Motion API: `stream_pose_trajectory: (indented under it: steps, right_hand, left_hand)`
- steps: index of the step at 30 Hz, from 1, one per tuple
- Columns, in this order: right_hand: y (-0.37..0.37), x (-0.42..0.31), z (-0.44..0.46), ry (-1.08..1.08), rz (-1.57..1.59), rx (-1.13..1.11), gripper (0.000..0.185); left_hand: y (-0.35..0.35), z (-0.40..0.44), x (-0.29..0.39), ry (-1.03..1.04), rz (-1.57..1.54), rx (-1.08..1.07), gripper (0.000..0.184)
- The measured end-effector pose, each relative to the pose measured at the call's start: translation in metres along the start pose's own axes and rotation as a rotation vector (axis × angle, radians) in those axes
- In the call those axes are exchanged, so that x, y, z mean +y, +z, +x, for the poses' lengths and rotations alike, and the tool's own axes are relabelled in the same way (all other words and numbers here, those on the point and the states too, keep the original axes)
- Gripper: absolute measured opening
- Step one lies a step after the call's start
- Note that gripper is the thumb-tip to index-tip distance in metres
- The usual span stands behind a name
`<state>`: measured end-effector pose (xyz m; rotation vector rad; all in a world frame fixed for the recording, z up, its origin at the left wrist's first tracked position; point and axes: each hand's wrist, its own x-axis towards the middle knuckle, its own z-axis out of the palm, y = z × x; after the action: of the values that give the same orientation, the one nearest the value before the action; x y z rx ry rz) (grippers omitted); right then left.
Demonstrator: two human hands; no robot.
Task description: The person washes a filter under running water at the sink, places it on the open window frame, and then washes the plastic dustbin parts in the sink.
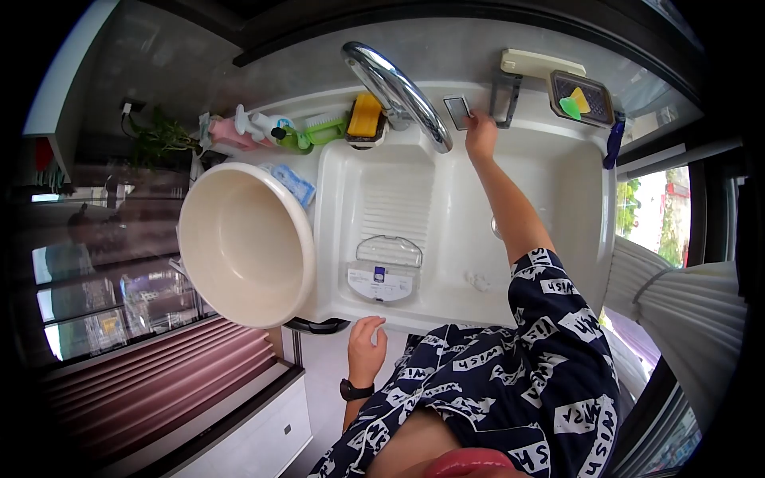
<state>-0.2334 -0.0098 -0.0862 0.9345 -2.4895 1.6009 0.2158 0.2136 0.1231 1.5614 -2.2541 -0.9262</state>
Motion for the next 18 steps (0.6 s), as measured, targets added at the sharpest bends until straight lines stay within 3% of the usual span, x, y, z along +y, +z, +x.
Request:
stream_pose_trajectory:
  steps: [7, 10, 18]
  right_hand:
    - [-0.015, -0.028, 0.001, 0.016, 0.117, 0.068, 0.022]
    - [-0.008, -0.023, 0.003, 0.109, 0.014, 0.036, 0.024]
    - [0.010, -0.004, 0.001, 0.113, -0.024, 0.060, 0.030]
  left_hand:
    - [-0.001, 0.002, -0.001, 0.006, -0.012, -0.004, 0.021]
    - [0.001, 0.003, 0.000, 0.002, -0.008, -0.012, 0.021]
    - [0.001, 0.003, -0.002, 0.023, 0.004, -0.014, 0.021]
